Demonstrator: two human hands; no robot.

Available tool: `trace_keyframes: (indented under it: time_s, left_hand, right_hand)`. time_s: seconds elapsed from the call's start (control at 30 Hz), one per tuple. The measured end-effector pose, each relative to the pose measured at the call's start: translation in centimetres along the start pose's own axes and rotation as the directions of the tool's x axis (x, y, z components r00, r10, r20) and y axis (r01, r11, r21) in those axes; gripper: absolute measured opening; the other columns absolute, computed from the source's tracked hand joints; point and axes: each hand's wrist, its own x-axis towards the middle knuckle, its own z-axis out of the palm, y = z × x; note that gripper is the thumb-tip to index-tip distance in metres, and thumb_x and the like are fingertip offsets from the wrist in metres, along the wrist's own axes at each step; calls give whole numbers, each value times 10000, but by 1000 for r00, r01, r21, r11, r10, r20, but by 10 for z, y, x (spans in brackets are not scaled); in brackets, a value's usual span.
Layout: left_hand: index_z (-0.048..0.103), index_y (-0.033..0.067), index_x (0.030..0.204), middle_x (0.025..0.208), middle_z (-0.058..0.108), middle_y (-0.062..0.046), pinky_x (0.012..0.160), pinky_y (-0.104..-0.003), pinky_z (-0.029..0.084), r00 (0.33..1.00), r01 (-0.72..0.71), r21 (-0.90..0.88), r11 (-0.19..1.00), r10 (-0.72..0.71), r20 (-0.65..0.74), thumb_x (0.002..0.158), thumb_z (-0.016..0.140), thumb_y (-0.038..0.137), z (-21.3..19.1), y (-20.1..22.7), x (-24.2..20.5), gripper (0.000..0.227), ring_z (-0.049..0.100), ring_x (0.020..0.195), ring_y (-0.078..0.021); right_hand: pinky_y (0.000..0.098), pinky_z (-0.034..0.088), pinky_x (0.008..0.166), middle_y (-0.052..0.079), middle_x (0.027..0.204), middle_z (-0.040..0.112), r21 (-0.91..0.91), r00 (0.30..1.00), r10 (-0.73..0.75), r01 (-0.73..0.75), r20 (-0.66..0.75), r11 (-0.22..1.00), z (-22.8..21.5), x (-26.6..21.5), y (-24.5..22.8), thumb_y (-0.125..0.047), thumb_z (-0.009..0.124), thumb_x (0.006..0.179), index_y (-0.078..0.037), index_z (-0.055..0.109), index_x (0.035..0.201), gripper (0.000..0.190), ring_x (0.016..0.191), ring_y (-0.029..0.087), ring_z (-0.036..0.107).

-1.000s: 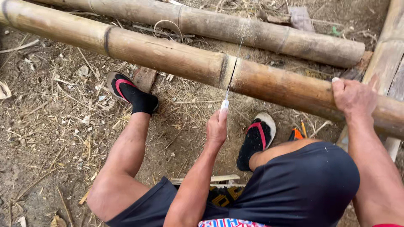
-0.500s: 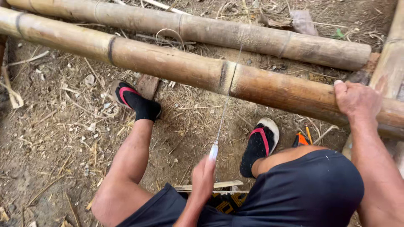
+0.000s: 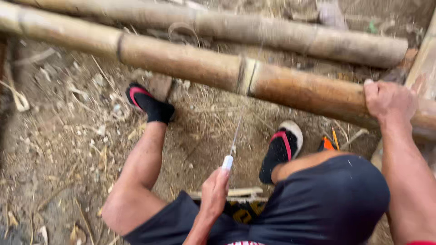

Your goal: The person saws a bamboo pole by hand while holding it steady with their other hand on the ground.

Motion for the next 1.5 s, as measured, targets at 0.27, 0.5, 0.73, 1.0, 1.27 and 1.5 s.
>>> trace_keyframes:
  time_s: [0.27,0.5,0.73,1.0,1.27,1.5]
  left_hand:
    - [592,80,860,697,519,-14,482,-334,377,967,-239,58,969,243,-74,1031,441,429,66,-8,143,416,458,586,-116]
    - [611,134,816,652,492,17,494,-325,350,994,-92,46,995,95,-56,998,403,629,70,27,178,567,434,561,-121]
    - [683,123,1068,687,543,20,499,-362,444,980,-191,11,982,191,-61,981,379,656,75,28,173,620,507,589,-107]
    - [672,92,1307,800,649,-44,616,-371,538,985,-170,-73,983,168,-37,976,453,643,74,28,170,679,616,691,-152]
    - [680,100,1310,802,651,-29,612,-348,519,997,-74,-88,993,74,-12,970,515,534,74,31,172,576,602,692,-136]
    - [644,88,1357,837,669,-19,638,-323,549,998,-58,-133,989,55,-22,939,575,517,77,22,176,603,623,716,-108]
  right_hand:
    - [490,518,929,156,1000,763,-14,999,29,-30,-35,999,-14,-13,-17,-491,414,1132,-151,806,1006,535,962,370,705]
    - [550,468,985,182,1119,758,-1,994,60,-60,96,998,-4,9,-6,-495,393,1171,-131,790,1124,541,1092,392,690]
    - [508,479,1090,132,1390,678,-54,869,-13,46,494,997,-39,104,-82,-422,522,925,-226,705,1364,514,1256,372,636]
    - [483,403,1152,106,1604,415,-149,810,-348,462,471,874,3,166,-188,-344,652,897,-131,393,1572,754,1432,312,452]
    - [424,418,1040,121,1578,320,-643,599,-646,736,473,212,45,202,-204,-291,536,920,-144,249,1571,726,1360,263,401]
    - [291,583,559,89,955,550,-362,805,-436,577,403,732,85,222,-197,-648,658,892,-32,594,1103,654,808,175,560]
